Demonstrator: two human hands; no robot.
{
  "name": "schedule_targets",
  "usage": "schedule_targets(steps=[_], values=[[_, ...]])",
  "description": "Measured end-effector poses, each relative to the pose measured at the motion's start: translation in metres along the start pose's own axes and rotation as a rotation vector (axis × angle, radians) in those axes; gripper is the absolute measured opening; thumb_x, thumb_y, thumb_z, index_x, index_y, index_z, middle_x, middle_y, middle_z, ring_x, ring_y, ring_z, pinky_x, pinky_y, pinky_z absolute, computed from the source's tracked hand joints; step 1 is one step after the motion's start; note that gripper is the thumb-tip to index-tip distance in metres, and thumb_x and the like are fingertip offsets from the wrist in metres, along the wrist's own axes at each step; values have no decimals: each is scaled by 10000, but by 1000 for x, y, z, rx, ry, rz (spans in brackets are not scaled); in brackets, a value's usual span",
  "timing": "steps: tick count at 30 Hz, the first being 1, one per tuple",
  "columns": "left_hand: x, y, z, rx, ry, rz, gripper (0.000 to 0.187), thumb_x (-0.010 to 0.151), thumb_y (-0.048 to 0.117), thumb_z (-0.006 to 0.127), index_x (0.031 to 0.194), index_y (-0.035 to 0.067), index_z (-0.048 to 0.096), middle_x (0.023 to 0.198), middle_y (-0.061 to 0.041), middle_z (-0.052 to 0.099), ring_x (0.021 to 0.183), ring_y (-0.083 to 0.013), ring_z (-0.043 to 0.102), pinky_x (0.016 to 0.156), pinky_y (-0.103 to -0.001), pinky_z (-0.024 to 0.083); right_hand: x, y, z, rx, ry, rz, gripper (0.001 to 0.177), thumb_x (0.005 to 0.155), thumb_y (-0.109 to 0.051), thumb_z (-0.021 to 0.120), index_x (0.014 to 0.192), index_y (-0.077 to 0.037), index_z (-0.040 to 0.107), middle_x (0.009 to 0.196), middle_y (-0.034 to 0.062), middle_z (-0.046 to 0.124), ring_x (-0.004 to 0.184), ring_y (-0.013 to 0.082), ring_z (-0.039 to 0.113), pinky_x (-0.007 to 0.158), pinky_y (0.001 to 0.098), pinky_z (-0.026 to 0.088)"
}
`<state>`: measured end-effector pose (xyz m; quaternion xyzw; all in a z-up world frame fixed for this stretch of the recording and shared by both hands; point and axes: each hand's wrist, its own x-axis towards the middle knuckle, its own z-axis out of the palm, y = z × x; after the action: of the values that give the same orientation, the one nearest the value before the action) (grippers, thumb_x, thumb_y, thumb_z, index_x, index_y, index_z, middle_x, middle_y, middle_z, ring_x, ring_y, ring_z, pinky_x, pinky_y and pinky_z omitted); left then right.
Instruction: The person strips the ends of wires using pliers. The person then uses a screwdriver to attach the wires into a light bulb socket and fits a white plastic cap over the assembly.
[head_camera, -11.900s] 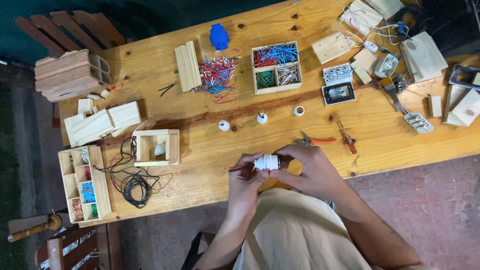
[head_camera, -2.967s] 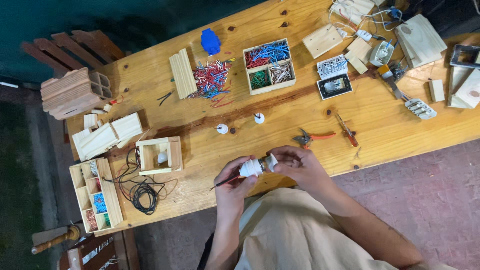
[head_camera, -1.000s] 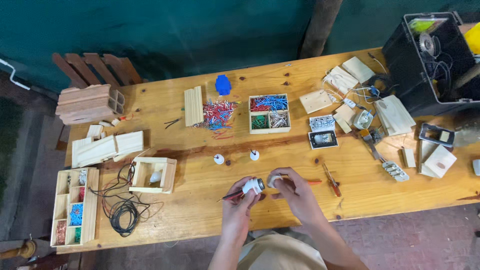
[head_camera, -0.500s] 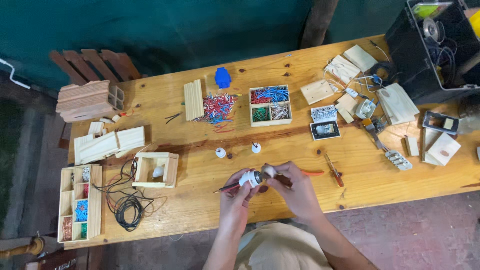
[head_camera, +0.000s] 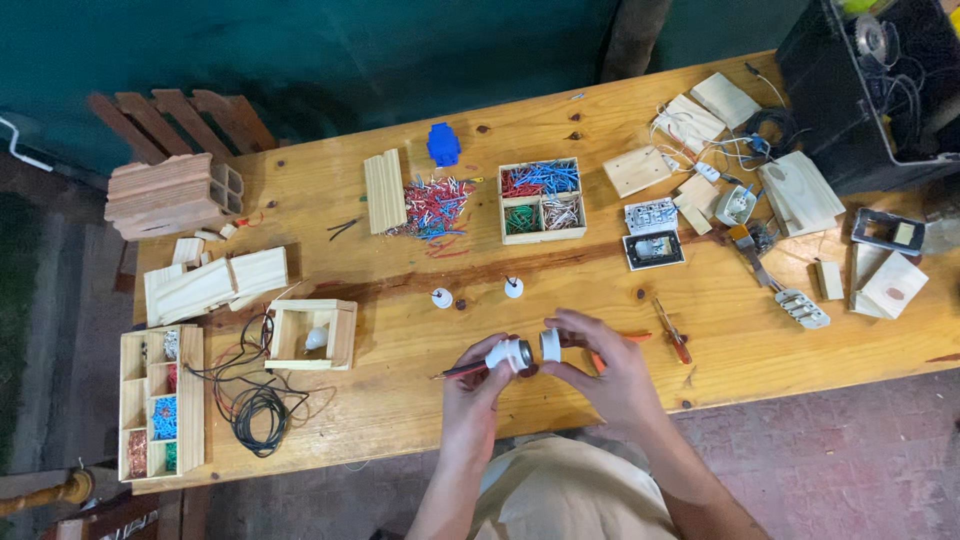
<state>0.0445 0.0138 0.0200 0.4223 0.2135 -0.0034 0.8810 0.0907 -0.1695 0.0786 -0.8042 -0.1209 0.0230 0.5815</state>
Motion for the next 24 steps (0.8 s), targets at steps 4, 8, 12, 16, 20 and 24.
schedule_targets(steps=[4, 8, 12, 16, 20, 24], values=[[-4, 6, 8, 160, -32, 61, 370, 841, 24, 747, 1208, 2, 703, 1214, -195, 762, 1138, -264, 710, 974, -372, 554, 1, 1, -9, -215, -102, -240, 390, 846, -233, 812, 1207, -122, 712, 1230, 34, 748, 1103, 172, 728, 1009, 305, 542], [-1, 5, 9, 188, -49, 116, 389, 821, 34, 771, 1203, -2, 708, 1194, -191, 767, 1117, -253, 715, 962, -354, 560, 4, -2, -12, -217, -152, -249, 414, 852, -268, 803, 1220, -105, 707, 1237, 34, 749, 1114, 169, 732, 1016, 298, 540], [-2, 10, 13, 226, -46, 43, 396, 816, 41, 782, 1204, -4, 715, 1175, -185, 777, 1070, -241, 722, 927, -349, 575, 5, 0, -13, -185, -111, -293, 406, 843, -246, 818, 1198, -88, 700, 1229, 58, 748, 1091, 179, 748, 996, 292, 569], [-3, 9, 16, 232, -96, 34, 388, 829, 64, 779, 1205, -4, 712, 1178, -183, 771, 1081, -226, 714, 957, -326, 545, 5, 4, -14, -163, -124, -314, 404, 846, -217, 818, 1199, -70, 686, 1231, 74, 748, 1107, 191, 743, 1004, 300, 565], [-2, 7, 18, 216, -107, 42, 395, 825, 52, 779, 1210, -2, 712, 1175, -175, 772, 1078, -216, 710, 971, -321, 536, 6, 2, -20, -191, -164, -229, 446, 829, -253, 832, 1230, -99, 710, 1196, 51, 755, 1076, 172, 743, 983, 293, 551], [-4, 12, 22, 246, -81, -38, 412, 812, 25, 786, 1217, -14, 719, 1164, -174, 779, 1052, -217, 715, 950, -316, 545, 6, 5, -27, -224, -190, -222, 481, 814, -293, 840, 1236, -103, 706, 1002, 34, 765, 906, 167, 745, 824, 282, 561]])
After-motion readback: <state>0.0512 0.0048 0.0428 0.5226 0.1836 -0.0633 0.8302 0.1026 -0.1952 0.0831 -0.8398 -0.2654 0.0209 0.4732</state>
